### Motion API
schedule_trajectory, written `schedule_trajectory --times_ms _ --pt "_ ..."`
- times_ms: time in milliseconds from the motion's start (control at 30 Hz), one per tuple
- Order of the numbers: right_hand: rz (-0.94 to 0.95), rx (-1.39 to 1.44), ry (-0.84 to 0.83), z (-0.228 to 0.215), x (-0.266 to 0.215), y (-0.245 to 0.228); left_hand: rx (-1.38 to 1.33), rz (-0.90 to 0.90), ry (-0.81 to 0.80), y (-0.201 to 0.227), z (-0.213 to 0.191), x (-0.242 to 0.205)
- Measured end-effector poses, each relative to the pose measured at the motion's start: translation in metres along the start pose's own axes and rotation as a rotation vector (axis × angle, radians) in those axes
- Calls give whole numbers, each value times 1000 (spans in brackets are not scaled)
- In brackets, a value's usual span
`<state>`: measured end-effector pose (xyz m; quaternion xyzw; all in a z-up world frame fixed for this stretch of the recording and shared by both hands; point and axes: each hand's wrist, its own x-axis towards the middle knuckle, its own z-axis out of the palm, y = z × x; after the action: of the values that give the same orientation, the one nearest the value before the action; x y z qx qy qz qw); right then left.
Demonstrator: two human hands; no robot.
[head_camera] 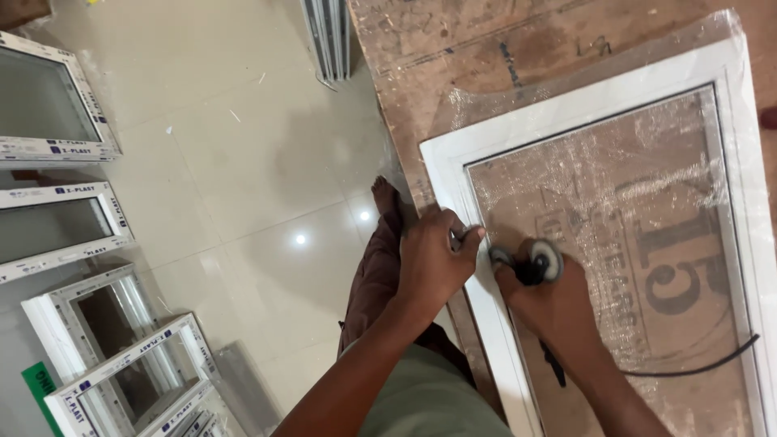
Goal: Installing a black rubber gasket or seal into a white window frame using a screen rolling tool.
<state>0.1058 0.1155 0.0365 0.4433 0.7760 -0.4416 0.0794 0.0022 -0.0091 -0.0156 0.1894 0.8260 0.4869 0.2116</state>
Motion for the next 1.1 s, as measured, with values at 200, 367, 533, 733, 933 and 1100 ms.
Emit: schedule_trajectory --times_ms 200,367,533,733,933,1100 --pt "68 -148 -39 -2 1 -7 21 -99 -50 7 -3 5" --pt "56 -156 -36 -3 6 -11 14 -68 6 4 3 -1" --pt "26 -106 -18 -1 6 -4 10 -157 -13 12 -1 0" --pt "49 -152 -34 -3 5 -5 -47 -235 48 32 -12 11" --pt "22 -143 -38 -2 -2 -6 175 -249 -32 14 2 10" --pt "40 -208 -7 -1 -6 -14 118 -226 -3 14 3 9"
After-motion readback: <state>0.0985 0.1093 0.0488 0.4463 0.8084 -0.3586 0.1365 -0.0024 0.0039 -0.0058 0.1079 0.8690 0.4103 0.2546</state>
